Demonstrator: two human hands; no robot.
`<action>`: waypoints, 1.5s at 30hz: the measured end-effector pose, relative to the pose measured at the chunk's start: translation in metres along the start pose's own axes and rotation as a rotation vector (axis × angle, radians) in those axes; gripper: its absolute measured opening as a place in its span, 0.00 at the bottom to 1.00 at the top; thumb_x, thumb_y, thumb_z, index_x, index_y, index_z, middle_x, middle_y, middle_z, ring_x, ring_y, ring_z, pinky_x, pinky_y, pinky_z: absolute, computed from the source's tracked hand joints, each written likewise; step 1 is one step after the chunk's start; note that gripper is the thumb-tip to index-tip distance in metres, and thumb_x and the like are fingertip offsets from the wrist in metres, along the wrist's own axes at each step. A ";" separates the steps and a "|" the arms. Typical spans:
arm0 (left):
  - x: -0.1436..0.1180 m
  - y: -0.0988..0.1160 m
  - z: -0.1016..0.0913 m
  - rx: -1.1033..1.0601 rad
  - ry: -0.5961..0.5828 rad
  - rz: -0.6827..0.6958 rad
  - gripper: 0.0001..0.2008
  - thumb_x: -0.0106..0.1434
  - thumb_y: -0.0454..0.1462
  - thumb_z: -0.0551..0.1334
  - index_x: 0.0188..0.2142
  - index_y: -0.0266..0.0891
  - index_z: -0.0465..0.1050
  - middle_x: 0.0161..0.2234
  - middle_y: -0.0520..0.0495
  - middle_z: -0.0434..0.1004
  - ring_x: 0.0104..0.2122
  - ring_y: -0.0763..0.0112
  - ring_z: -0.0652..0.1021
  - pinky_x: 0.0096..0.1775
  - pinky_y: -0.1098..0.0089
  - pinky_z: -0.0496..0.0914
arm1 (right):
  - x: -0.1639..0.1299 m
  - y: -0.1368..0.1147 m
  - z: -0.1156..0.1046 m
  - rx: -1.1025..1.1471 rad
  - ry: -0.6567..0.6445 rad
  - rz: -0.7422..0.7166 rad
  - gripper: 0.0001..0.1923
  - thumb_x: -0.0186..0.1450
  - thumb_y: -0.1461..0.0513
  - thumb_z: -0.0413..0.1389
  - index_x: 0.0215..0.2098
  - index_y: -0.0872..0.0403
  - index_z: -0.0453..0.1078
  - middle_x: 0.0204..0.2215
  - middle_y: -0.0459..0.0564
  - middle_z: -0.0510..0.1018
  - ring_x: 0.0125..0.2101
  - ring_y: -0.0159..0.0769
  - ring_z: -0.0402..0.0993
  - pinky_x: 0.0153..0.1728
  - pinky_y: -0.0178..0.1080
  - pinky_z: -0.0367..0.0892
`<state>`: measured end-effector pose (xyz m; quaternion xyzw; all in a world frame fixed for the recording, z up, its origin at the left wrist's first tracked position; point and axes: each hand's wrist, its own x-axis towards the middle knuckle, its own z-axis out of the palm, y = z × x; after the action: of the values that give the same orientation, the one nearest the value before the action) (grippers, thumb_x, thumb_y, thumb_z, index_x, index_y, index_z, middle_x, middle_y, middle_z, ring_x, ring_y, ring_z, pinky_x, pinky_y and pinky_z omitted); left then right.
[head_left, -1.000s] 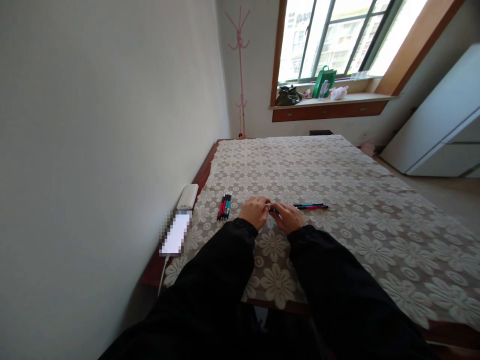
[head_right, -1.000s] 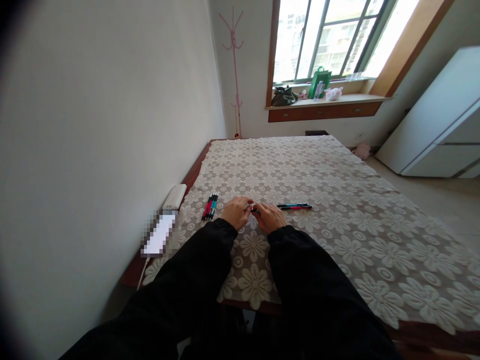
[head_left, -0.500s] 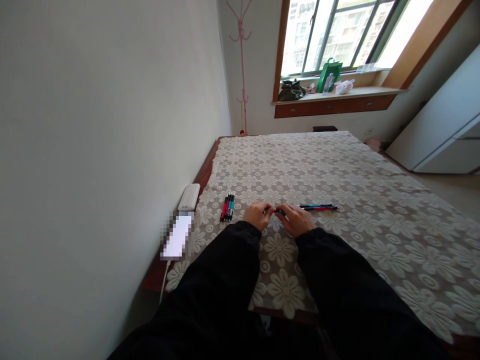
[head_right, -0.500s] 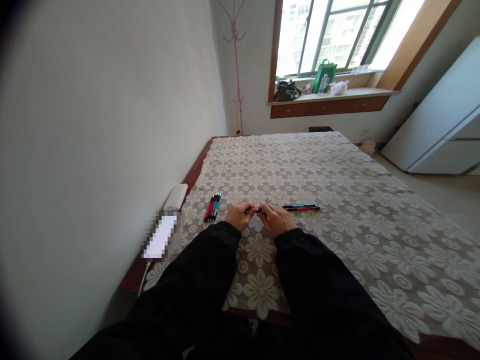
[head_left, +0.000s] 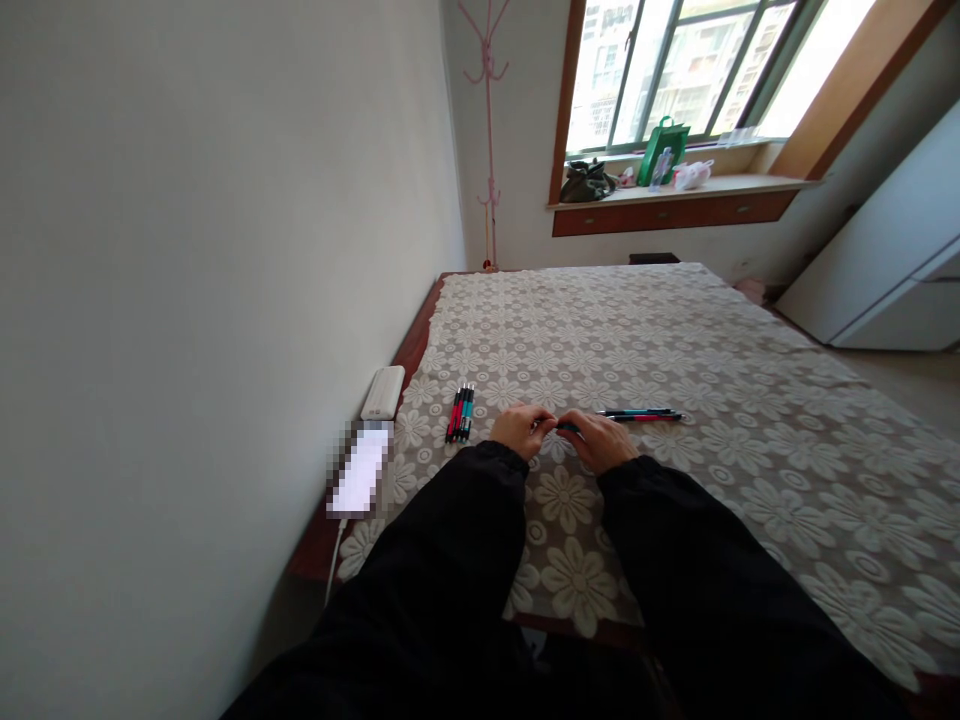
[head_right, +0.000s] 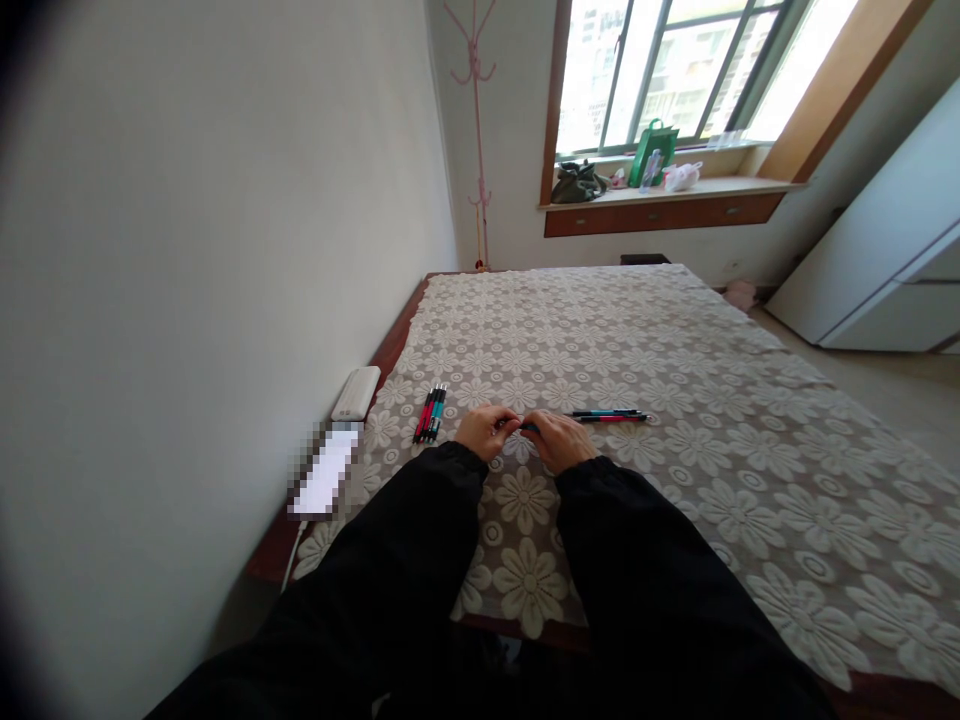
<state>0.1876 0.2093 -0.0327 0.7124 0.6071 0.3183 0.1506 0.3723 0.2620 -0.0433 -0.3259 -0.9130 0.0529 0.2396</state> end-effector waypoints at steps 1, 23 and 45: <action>0.000 -0.001 0.000 -0.028 0.004 0.020 0.08 0.65 0.40 0.61 0.39 0.44 0.78 0.35 0.51 0.80 0.36 0.68 0.75 0.40 0.70 0.68 | 0.000 0.001 0.000 -0.003 -0.011 0.021 0.09 0.69 0.57 0.52 0.40 0.52 0.71 0.34 0.51 0.82 0.34 0.41 0.79 0.34 0.38 0.66; 0.001 -0.003 0.001 -0.061 0.011 -0.094 0.09 0.65 0.43 0.60 0.36 0.42 0.76 0.31 0.50 0.78 0.33 0.70 0.74 0.38 0.71 0.67 | -0.001 0.001 0.000 -0.025 -0.008 0.032 0.11 0.70 0.56 0.51 0.43 0.52 0.72 0.36 0.52 0.82 0.36 0.41 0.79 0.36 0.38 0.67; 0.003 -0.004 0.000 -0.141 0.038 -0.059 0.05 0.60 0.38 0.65 0.37 0.41 0.76 0.35 0.52 0.79 0.32 0.73 0.73 0.39 0.72 0.67 | -0.001 0.003 0.002 -0.031 0.006 0.083 0.10 0.69 0.56 0.52 0.42 0.50 0.73 0.35 0.51 0.82 0.36 0.42 0.78 0.34 0.38 0.66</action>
<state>0.1846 0.2130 -0.0343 0.6757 0.6066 0.3690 0.1980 0.3739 0.2634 -0.0462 -0.3673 -0.8987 0.0474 0.2350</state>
